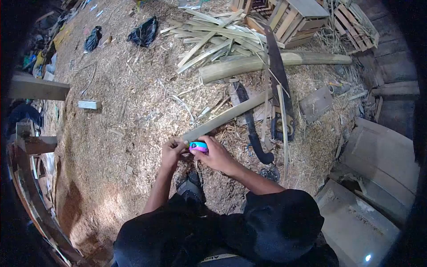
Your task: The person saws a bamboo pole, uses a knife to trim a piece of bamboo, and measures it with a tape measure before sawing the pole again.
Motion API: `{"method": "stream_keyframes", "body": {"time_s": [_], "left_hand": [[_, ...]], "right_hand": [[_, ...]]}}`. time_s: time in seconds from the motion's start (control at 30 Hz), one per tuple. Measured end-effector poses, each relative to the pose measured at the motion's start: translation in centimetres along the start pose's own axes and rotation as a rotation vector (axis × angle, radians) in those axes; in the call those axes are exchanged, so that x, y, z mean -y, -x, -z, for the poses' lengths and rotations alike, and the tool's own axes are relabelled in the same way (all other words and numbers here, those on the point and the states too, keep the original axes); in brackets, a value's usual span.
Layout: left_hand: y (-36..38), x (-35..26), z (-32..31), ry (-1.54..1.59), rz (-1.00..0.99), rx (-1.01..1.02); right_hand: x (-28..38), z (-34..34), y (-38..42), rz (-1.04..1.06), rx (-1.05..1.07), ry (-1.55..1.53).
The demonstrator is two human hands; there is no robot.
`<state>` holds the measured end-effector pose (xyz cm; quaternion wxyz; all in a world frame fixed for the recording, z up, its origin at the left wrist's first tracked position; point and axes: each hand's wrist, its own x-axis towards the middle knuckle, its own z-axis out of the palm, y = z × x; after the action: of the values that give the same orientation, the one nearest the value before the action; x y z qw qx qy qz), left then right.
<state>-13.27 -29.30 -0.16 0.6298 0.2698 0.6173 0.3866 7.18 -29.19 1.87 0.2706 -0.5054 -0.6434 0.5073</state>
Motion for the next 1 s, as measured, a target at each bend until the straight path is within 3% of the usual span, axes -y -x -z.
{"method": "stream_keyframes", "body": {"time_s": [0.17,0.23,0.37,0.5,0.57,0.63,0.7,0.73,0.83,0.87,0.93,1.0], "left_hand": [[0.9,-1.3,-0.2,-0.143,0.042,0.006],[0.8,-1.1,-0.4,-0.259,-0.076,0.006],[0.2,0.1,-0.1,-0.22,-0.048,-0.021],[0.5,-2.2,-0.9,-0.038,0.074,-0.08],[0.0,-2.1,-0.4,-0.169,0.028,-0.054],[-0.5,-1.1,0.5,-0.28,-0.031,-0.123],[0.0,-1.3,-0.1,-0.6,-0.374,-0.312],[0.5,-1.8,-0.3,-0.635,-0.482,-0.275],[1.4,-2.6,-1.0,-0.47,-0.283,0.147],[1.7,-2.6,-1.6,-0.465,-0.283,0.149],[2.1,-2.7,-2.8,-0.103,-0.07,0.131],[1.9,-2.7,-2.7,-0.113,-0.116,0.166]], "right_hand": [[-0.7,-0.6,-0.6,0.022,0.062,-0.009],[-0.4,-0.6,-0.5,0.092,0.055,0.072],[-0.9,-0.9,-0.2,0.109,0.019,0.107],[-1.0,0.5,-0.7,0.079,0.158,0.048],[-1.0,0.3,-0.6,-0.012,-0.002,-0.304],[0.2,1.7,-1.0,-0.01,0.044,-0.229],[0.8,2.0,-1.2,0.086,-0.036,-0.062],[1.0,2.2,-1.1,0.078,-0.034,-0.05],[1.5,1.9,-1.2,0.14,-0.078,-0.014],[1.7,2.0,-1.2,0.157,-0.066,-0.003],[1.6,2.3,-1.2,0.184,-0.047,0.075],[1.4,2.7,-1.1,0.205,-0.001,0.195]]}}
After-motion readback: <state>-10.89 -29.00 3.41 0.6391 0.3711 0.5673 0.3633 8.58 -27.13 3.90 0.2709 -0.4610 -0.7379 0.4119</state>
